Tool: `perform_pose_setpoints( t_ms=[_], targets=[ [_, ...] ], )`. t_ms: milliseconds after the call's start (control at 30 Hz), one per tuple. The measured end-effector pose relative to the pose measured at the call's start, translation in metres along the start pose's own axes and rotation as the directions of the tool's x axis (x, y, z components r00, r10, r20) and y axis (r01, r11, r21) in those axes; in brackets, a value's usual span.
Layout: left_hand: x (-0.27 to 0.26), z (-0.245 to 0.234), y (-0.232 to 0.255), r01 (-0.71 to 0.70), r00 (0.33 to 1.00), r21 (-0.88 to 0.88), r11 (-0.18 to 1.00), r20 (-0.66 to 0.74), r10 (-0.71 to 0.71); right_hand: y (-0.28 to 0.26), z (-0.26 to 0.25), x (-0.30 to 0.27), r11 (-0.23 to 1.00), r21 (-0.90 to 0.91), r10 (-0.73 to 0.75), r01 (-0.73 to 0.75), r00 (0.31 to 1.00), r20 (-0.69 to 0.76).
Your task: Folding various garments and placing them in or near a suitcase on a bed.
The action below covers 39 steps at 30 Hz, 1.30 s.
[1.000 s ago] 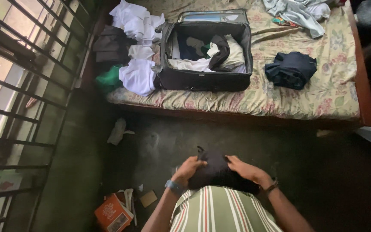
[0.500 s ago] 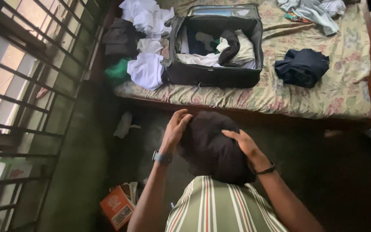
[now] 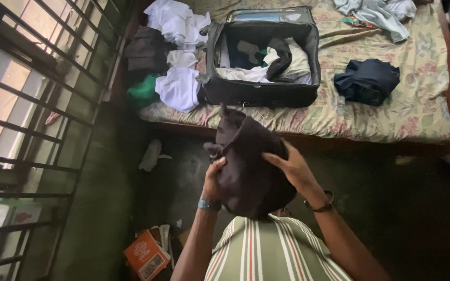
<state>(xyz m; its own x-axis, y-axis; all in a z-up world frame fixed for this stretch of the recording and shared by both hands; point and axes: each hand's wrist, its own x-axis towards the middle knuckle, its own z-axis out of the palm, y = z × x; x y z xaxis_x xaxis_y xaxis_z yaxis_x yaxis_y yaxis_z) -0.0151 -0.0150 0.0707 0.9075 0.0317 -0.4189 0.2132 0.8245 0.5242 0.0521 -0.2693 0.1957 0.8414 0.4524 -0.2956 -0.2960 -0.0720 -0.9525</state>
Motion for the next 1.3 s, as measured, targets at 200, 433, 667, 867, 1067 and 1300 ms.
perform_pose_setpoints(
  t_ms=[200,433,667,867,1067,1300],
  targets=[
    [-0.005,0.045,0.016,-0.195,0.977,0.049,0.98,-0.072,0.198,0.051,-0.016,0.002,0.952,-0.296,-0.161,0.083,0.956,-0.247],
    [-0.031,0.114,0.031,-0.403,0.889,0.18,0.898,-0.159,0.43,0.072,0.018,0.006,0.91,0.364,0.265,-0.2,0.954,-0.139],
    [-0.034,0.13,0.041,0.194,0.963,-0.191,0.962,-0.153,-0.224,0.102,0.012,0.066,0.561,0.826,-0.011,-0.045,0.998,0.062],
    [0.03,0.08,0.061,-0.059,0.968,0.254,0.965,-0.22,0.117,0.082,0.01,0.144,0.599,0.797,0.17,-0.077,0.985,-0.032],
    [0.089,0.063,0.127,-0.304,0.868,0.739,0.601,-0.046,0.494,0.058,0.007,0.223,0.598,0.79,0.155,-0.137,0.986,0.053],
    [0.158,0.058,0.175,-0.268,0.963,0.199,0.943,0.055,0.262,0.061,0.016,0.325,0.894,0.388,-0.298,0.224,0.944,0.141]
  ],
)
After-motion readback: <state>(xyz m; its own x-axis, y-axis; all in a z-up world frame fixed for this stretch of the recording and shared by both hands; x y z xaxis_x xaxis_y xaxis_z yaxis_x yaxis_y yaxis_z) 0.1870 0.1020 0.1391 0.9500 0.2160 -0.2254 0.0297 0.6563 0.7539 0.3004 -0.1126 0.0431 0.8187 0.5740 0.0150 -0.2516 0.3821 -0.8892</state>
